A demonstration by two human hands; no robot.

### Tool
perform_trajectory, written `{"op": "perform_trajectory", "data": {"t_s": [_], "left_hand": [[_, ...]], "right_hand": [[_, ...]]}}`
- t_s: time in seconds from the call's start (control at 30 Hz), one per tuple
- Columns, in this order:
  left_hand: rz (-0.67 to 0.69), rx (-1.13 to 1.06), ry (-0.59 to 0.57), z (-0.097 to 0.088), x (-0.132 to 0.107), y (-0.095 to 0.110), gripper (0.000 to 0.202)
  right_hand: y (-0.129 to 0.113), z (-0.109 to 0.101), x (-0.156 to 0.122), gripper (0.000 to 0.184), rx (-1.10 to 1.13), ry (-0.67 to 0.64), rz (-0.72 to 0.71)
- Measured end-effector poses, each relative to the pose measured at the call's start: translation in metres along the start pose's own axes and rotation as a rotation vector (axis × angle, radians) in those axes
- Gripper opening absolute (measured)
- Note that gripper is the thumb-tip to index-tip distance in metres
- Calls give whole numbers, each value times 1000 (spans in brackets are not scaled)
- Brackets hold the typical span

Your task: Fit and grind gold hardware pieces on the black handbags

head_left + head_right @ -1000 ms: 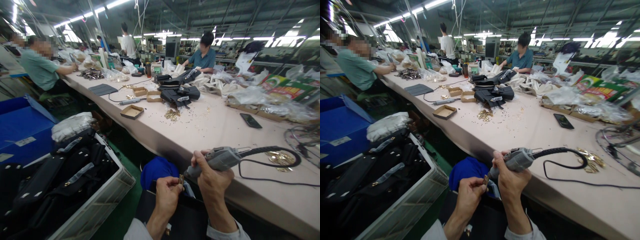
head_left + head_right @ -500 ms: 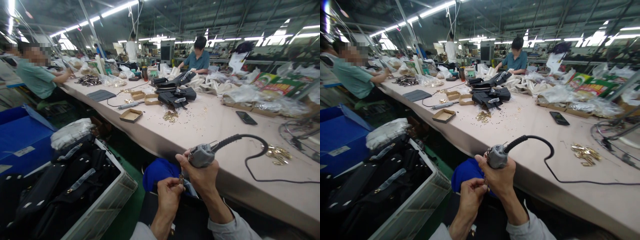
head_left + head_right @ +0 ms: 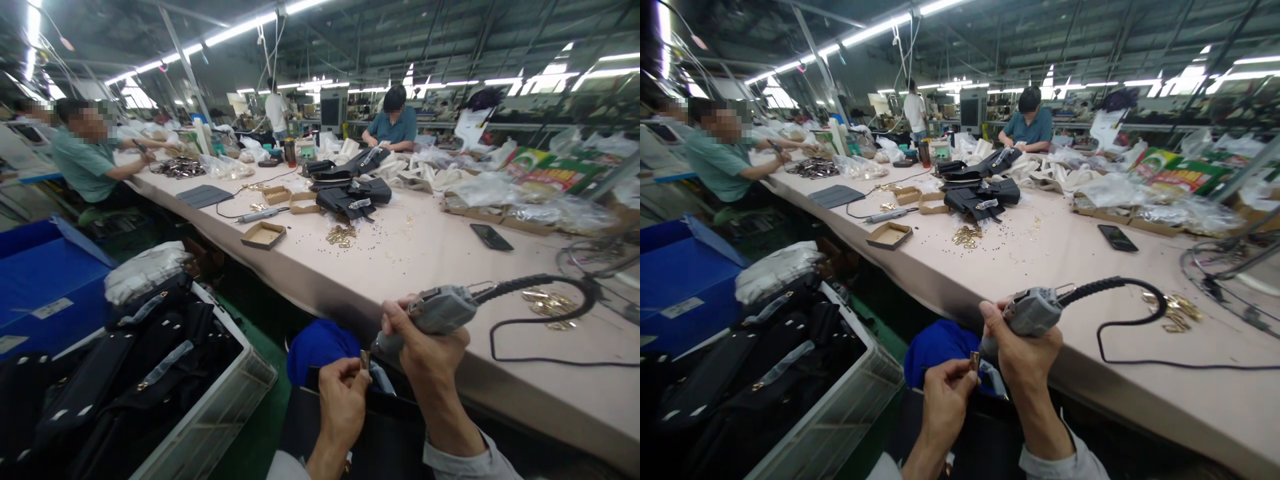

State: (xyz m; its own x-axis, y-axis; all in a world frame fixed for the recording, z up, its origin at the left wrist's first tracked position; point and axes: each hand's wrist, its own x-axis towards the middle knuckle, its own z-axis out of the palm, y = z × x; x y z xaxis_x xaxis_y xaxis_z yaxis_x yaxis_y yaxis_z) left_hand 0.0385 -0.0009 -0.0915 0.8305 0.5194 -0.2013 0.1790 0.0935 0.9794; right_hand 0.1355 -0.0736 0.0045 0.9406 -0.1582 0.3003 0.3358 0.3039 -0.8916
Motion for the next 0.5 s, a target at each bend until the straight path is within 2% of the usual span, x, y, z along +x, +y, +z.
{"op": "perform_trajectory", "data": {"t_s": [0.13, 0.33, 0.4, 0.5], "left_hand": [[259, 346, 92, 6, -10, 3, 22], [731, 777, 304, 18, -11, -15, 22], [820, 868, 356, 20, -10, -19, 22], [871, 940, 387, 21, -9, -21, 21]], "right_hand": [[-7, -5, 6, 29, 69, 38, -29], [-13, -7, 9, 27, 170, 54, -27], [-10, -8, 7, 26, 155, 38, 0], [-5, -8, 5, 29, 119, 38, 28]]}}
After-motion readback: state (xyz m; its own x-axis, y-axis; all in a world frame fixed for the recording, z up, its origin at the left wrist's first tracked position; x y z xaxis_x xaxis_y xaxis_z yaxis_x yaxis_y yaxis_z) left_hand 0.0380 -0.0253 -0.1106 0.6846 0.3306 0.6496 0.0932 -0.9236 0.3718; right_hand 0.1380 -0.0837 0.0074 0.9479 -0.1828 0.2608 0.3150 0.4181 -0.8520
